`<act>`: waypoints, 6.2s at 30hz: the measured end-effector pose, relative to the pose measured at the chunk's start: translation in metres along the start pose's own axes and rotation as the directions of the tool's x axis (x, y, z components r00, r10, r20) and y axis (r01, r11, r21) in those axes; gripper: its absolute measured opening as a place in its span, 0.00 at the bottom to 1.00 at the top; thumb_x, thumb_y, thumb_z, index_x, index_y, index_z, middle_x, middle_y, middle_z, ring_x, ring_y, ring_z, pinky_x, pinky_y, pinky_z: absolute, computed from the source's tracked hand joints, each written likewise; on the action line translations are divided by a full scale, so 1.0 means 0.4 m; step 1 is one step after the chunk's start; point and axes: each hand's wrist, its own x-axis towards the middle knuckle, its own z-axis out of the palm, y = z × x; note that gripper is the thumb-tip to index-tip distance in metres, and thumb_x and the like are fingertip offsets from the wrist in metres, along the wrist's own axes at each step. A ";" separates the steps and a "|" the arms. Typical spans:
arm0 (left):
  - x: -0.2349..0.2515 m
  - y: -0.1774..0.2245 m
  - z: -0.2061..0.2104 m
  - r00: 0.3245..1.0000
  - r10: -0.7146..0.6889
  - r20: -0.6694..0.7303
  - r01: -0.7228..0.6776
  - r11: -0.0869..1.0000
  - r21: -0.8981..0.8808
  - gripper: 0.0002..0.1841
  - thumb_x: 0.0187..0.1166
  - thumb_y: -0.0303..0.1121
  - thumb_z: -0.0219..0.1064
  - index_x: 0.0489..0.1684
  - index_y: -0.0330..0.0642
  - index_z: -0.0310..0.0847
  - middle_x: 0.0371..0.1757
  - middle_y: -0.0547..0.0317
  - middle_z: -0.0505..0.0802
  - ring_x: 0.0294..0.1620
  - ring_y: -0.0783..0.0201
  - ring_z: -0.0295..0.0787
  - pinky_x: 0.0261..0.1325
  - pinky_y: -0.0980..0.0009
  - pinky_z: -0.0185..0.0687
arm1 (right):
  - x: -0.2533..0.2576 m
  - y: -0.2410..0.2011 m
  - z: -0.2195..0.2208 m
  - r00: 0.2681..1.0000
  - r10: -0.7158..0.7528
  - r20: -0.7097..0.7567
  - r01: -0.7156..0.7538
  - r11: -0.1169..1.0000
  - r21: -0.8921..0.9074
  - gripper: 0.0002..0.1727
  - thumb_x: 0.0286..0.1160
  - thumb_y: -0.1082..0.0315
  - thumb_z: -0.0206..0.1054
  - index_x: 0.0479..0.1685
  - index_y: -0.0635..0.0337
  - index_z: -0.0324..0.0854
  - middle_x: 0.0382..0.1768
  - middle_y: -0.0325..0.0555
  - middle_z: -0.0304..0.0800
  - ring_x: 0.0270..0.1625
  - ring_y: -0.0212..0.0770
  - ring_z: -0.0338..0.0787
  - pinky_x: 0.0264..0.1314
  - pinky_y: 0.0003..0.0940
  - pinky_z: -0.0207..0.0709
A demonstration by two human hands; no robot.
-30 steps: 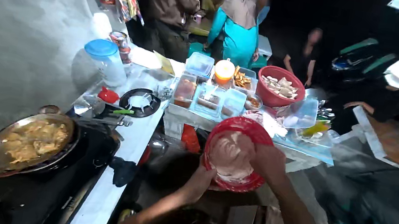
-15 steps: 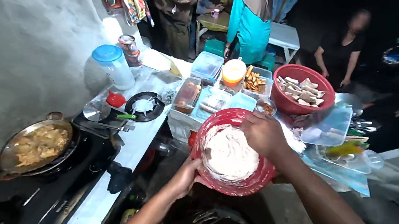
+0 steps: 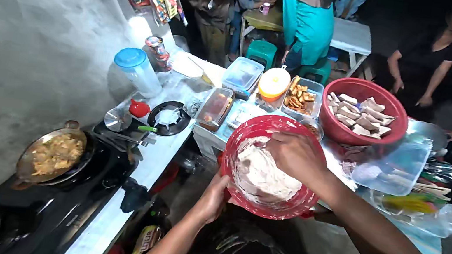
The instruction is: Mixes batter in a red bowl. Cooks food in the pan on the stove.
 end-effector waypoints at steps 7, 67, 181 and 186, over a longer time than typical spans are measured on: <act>0.056 0.052 -0.022 1.000 0.022 0.009 -0.023 0.997 0.068 0.27 0.77 0.28 0.47 0.80 0.40 0.57 0.49 0.53 0.92 0.44 0.61 0.95 0.41 0.63 0.94 | 0.078 0.031 -0.001 1.000 -0.009 0.013 0.009 1.000 0.004 0.09 0.80 0.67 0.65 0.38 0.55 0.93 0.40 0.46 0.92 0.44 0.50 0.94 0.44 0.55 0.87; 0.138 0.032 -0.179 0.975 -0.048 -0.217 0.015 0.988 -0.154 0.40 0.83 0.23 0.47 0.94 0.51 0.27 0.64 0.38 0.85 0.48 0.46 0.95 0.41 0.51 0.96 | 0.303 -0.069 0.117 0.705 0.460 0.540 -0.473 0.872 -0.125 0.13 0.84 0.67 0.62 0.50 0.66 0.88 0.52 0.65 0.91 0.58 0.67 0.90 0.56 0.68 0.82; -1.937 -0.686 -1.198 0.334 0.255 -0.907 -0.439 0.894 0.090 0.52 0.72 0.31 0.58 0.93 0.38 0.18 0.87 0.34 0.61 0.73 0.61 0.81 0.63 0.61 0.88 | -0.589 -2.477 0.381 0.627 -0.353 0.695 0.164 0.931 0.326 0.13 0.87 0.64 0.56 0.58 0.60 0.82 0.50 0.57 0.91 0.56 0.58 0.93 0.58 0.60 0.85; -1.836 -0.661 -1.146 0.357 0.222 -0.907 -0.446 0.894 0.043 0.54 0.70 0.29 0.58 0.95 0.46 0.17 0.88 0.37 0.61 0.67 0.59 0.86 0.53 0.59 0.92 | -0.532 -2.309 0.391 0.773 -0.157 0.615 0.138 0.987 0.078 0.17 0.86 0.65 0.57 0.65 0.57 0.85 0.72 0.61 0.80 0.51 0.61 0.94 0.53 0.58 0.88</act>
